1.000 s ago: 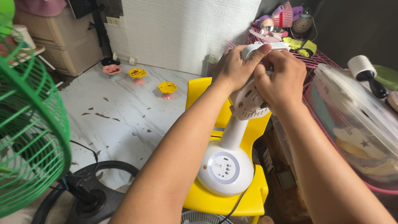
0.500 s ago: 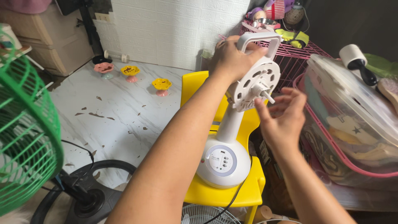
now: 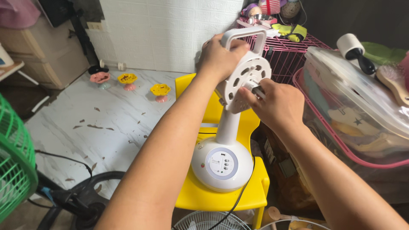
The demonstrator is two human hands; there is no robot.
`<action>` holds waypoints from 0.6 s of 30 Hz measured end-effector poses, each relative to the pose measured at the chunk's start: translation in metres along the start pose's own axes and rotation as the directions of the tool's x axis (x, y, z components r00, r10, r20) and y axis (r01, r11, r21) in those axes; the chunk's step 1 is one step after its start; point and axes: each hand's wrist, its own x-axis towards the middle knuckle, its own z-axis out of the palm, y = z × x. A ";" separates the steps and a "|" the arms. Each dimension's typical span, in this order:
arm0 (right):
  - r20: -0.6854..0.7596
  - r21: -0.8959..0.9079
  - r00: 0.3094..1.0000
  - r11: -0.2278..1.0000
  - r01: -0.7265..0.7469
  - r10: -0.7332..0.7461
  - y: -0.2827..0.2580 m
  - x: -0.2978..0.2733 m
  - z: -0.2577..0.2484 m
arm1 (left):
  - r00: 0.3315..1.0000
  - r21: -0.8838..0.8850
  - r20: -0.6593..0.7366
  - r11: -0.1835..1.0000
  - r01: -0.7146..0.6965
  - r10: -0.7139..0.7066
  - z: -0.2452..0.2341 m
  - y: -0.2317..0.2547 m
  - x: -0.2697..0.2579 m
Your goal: The person disassembles the rear housing and internal components of a white electric fan, wipes the parts with a wet wipe, and reassembles the fan. The person handles the fan housing, internal plastic parts, and a wet wipe during the process.
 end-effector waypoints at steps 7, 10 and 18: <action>-0.099 0.050 0.994 0.997 0.057 -0.051 0.004 -0.006 0.004 | 0.991 -0.073 0.027 0.989 -0.130 0.132 -0.001 -0.001 0.000; -0.112 0.112 0.993 0.994 -0.010 0.023 0.002 -0.008 0.006 | 0.993 -0.043 0.027 0.992 -0.118 0.119 -0.001 -0.002 0.001; -0.152 0.176 0.987 0.981 0.083 -0.056 0.007 -0.004 0.004 | 0.988 -0.064 0.062 0.988 -0.141 0.145 -0.003 -0.004 0.001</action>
